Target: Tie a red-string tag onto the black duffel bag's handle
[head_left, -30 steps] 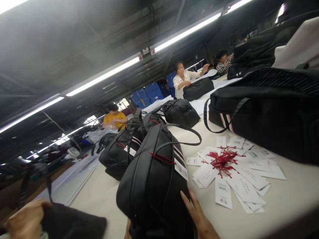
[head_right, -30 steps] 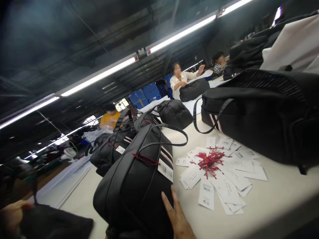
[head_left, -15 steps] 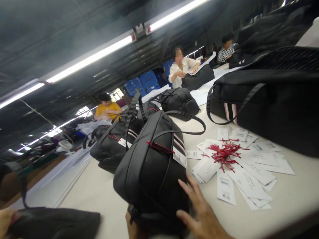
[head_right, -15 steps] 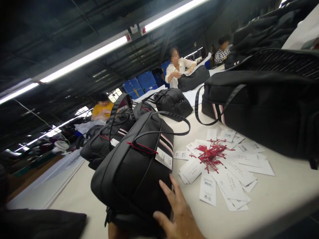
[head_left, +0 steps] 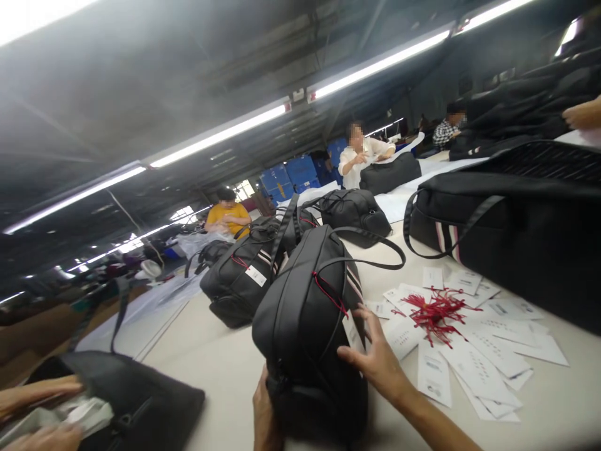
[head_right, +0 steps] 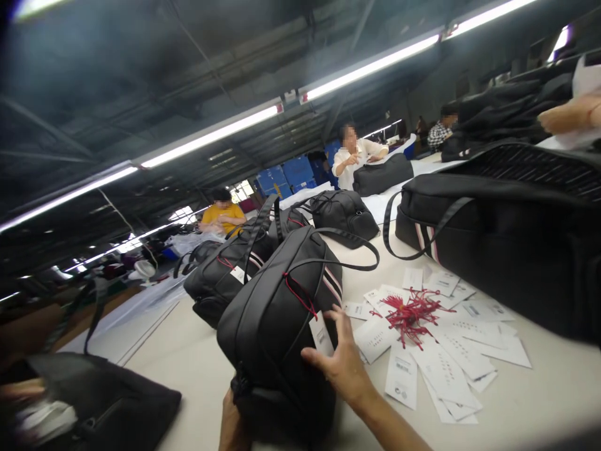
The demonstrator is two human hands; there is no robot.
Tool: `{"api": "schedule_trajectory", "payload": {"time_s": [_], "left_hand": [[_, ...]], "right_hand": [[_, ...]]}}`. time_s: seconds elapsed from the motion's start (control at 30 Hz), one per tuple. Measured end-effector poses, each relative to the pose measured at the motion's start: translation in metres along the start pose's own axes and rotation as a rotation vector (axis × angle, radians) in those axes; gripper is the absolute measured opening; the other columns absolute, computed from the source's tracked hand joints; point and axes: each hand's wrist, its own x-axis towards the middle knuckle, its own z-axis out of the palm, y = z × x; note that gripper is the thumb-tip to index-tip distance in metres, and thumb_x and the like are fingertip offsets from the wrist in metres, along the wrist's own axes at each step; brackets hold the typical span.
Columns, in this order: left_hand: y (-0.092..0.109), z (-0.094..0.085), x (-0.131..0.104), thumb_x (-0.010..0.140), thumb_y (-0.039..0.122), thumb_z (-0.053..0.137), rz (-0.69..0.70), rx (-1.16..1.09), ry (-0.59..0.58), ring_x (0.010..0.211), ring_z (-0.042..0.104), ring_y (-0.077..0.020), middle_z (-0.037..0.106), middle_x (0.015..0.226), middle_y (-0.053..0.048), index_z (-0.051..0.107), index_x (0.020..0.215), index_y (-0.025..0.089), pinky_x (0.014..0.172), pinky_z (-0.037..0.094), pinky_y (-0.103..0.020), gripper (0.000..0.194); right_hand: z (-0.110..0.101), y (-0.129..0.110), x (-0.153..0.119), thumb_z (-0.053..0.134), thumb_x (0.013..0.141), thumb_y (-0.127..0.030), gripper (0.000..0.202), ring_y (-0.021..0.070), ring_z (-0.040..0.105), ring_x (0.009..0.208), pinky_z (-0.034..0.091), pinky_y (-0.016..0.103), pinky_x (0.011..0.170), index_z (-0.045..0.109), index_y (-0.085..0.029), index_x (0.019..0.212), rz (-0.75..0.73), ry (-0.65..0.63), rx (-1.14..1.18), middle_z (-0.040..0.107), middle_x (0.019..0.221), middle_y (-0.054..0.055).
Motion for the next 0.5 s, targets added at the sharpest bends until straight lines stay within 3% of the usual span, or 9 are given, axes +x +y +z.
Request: {"api": "schedule_trajectory", "payload": {"time_s": [0.1,0.27,0.4,0.5], "left_hand": [[0.025,0.009,-0.014,0.069,0.060,0.063,-0.019,-0.062,-0.045,0.100,0.066,-0.0338,0.074,0.098,-0.006,0.071,0.101,0.023,0.079,0.056,-0.038,0.049],[0.045,0.024,-0.028,0.078,0.062,0.054,-0.037,-0.202,-0.080,0.106,0.065,-0.0331,0.073,0.108,-0.008,0.070,0.110,0.024,0.081,0.056,-0.037,0.052],[0.043,0.031,-0.007,0.081,0.060,0.053,-0.047,-0.243,-0.112,0.106,0.065,-0.0319,0.073,0.108,-0.008,0.069,0.113,0.023,0.084,0.055,-0.037,0.052],[0.042,0.039,0.018,0.082,0.061,0.053,-0.007,-0.199,-0.043,0.107,0.065,-0.0306,0.073,0.107,-0.008,0.069,0.112,0.021,0.087,0.055,-0.036,0.053]], "right_hand": [[0.006,0.014,-0.022,0.075,0.068,-0.064,0.110,0.0342,0.012,0.144,0.014,0.054,0.118,0.017,-0.020,0.151,0.044,-0.045,0.016,0.017,0.156,0.016],[0.011,0.026,-0.031,0.077,0.068,-0.062,0.120,0.0347,0.002,0.145,0.011,0.058,0.117,0.004,-0.023,0.154,-0.045,-0.101,-0.043,0.003,0.159,0.015],[0.008,0.014,-0.018,0.082,0.066,-0.056,0.126,0.0345,-0.001,0.145,0.011,0.058,0.117,-0.002,-0.025,0.155,-0.043,-0.125,-0.094,0.000,0.159,0.015],[0.006,0.005,-0.005,0.084,0.064,-0.052,0.128,0.0337,-0.004,0.145,0.012,0.058,0.117,-0.002,-0.026,0.155,-0.001,-0.121,-0.130,-0.002,0.159,0.014]]}}
